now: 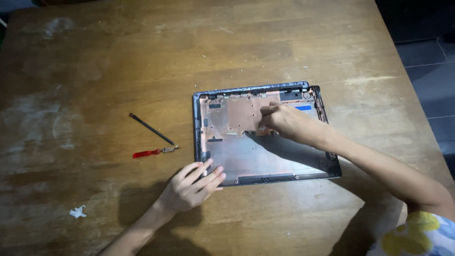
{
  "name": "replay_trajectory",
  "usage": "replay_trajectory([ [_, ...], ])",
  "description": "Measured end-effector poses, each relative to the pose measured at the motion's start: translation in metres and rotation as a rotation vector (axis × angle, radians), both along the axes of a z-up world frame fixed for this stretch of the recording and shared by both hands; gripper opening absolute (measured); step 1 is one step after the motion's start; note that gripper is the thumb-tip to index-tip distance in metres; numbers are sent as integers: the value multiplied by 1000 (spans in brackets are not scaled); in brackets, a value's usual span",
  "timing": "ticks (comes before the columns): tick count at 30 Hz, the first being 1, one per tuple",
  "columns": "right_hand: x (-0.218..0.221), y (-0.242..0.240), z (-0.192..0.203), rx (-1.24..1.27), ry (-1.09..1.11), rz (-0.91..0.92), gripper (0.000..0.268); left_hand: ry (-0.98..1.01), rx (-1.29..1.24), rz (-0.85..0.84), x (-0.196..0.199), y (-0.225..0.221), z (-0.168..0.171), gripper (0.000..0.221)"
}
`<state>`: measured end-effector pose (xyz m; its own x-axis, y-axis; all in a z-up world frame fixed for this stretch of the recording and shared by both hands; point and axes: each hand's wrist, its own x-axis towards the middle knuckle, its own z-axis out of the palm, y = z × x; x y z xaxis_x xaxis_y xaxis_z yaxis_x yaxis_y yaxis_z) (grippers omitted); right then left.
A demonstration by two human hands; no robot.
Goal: Removing the bottom cover of a laptop and using a tool to manipulate internal components on a wooden table.
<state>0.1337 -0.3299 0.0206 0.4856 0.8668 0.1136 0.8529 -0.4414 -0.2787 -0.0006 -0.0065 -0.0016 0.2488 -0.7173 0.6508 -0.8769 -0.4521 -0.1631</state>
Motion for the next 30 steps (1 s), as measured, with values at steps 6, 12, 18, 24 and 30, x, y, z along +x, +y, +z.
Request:
replay_trajectory([
  [6,-6,47,16,97,20,60,7,14,16,15,-2,1,0,27],
  [12,8,37,-9,87,-13,70,8,15,13,8,-1,1,-1,28],
  [18,-6,25,2,19,112,-17,17,9,15,21,-2,1,0,32],
  [24,3,3,-2,95,88,-139,15,8,32,37,-2,2,-4,27],
  [30,-3,1,1,138,220,19,12,17,20,28,-2,2,-3,28],
])
